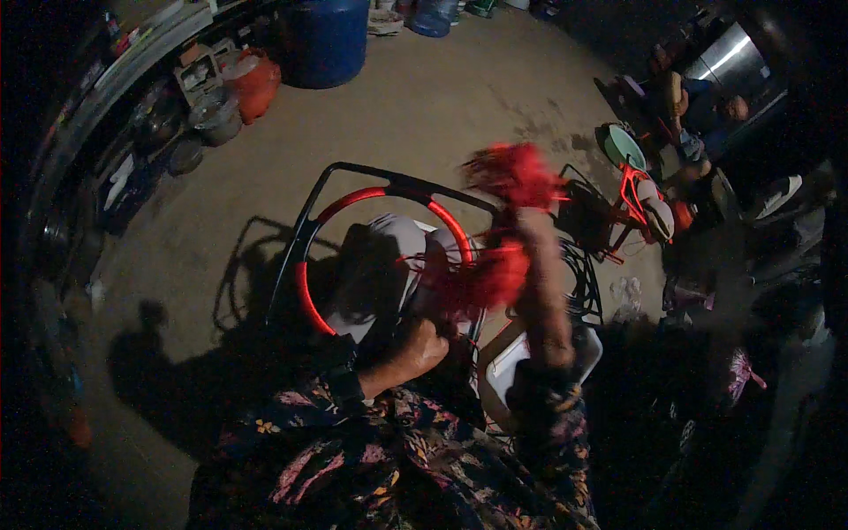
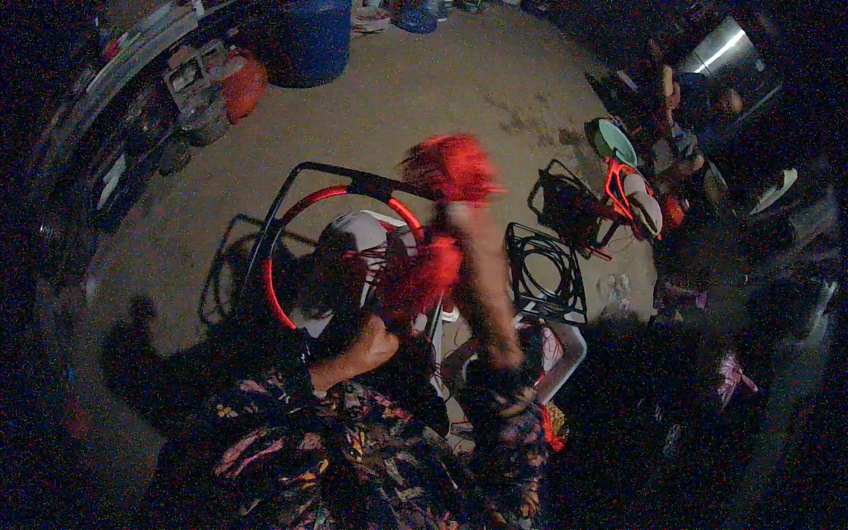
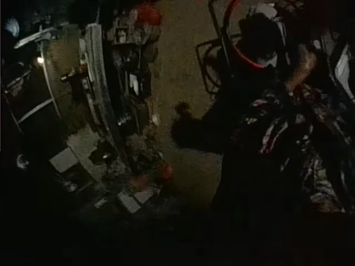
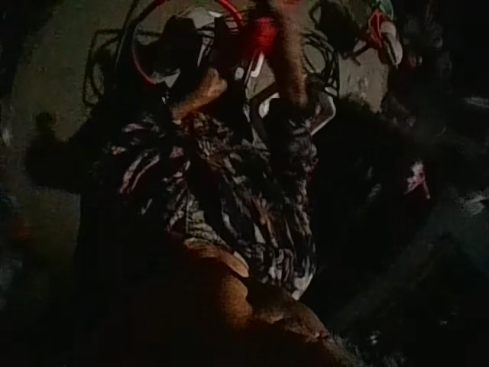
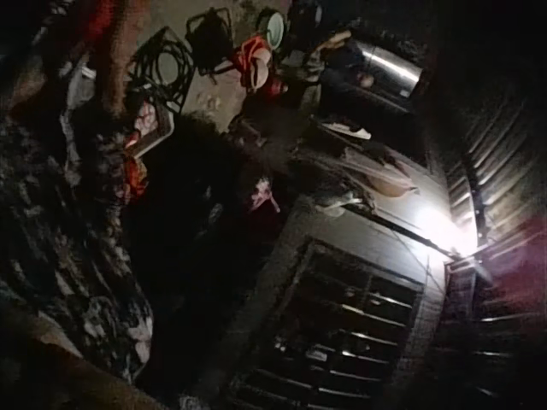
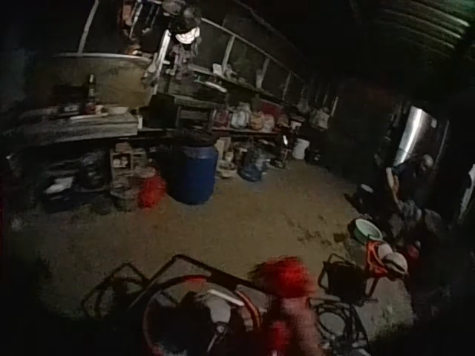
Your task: Wrapping red string around a black circular frame to create a decoration.
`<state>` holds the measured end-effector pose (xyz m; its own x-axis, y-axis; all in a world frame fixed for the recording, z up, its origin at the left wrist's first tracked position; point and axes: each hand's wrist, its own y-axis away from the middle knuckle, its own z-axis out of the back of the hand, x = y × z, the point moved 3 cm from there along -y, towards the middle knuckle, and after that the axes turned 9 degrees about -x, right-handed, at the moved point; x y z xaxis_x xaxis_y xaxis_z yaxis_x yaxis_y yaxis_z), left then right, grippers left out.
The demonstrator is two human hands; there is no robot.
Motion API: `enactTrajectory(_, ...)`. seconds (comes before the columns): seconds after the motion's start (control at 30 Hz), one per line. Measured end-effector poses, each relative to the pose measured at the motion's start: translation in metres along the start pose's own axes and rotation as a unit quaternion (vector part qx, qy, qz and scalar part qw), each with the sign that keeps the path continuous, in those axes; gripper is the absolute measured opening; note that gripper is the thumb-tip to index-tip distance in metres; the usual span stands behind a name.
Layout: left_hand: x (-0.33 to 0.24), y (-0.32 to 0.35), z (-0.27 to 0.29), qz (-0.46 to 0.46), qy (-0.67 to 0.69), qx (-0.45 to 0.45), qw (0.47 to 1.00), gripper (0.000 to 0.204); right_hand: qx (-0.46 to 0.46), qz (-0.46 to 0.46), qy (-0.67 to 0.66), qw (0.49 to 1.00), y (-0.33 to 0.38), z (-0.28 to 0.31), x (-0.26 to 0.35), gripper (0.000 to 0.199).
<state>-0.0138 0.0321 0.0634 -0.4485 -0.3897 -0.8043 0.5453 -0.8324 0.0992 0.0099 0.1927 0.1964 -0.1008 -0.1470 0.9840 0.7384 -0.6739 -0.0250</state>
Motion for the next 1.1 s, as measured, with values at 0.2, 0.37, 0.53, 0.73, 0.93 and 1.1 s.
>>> enactTrajectory(0.2, -0.007, -0.006, 0.018, -0.021, 0.244, -0.165, 0.955, 0.019, -0.237, 0.021, -0.058, 0.970, 0.077, 0.135, 0.051, 0.041)
enactTrajectory(0.37, -0.029, -0.014, 0.059, 0.177, 0.255, -0.088, 0.947, 0.025, -0.406, 0.010, -0.070, 0.911, 0.155, 0.224, 0.019, 0.043)
enactTrajectory(0.53, -0.034, -0.008, 0.053, 0.170, 0.311, -0.063, 0.933, 0.018, -0.469, -0.081, -0.100, 0.874, 0.194, 0.260, -0.054, 0.045)
enactTrajectory(0.73, -0.029, -0.014, 0.046, 0.176, 0.310, -0.079, 0.931, 0.015, -0.315, -0.230, -0.046, 0.920, 0.171, 0.191, -0.172, 0.043)
enactTrajectory(0.93, -0.012, -0.010, 0.040, 0.154, 0.279, -0.083, 0.944, 0.015, -0.135, -0.239, -0.120, 0.954, 0.100, 0.031, -0.087, 0.040)
enactTrajectory(1.1, -0.021, -0.008, 0.043, 0.205, 0.312, -0.066, 0.925, 0.015, -0.018, -0.068, -0.032, 0.997, 0.094, 0.022, -0.091, 0.040)
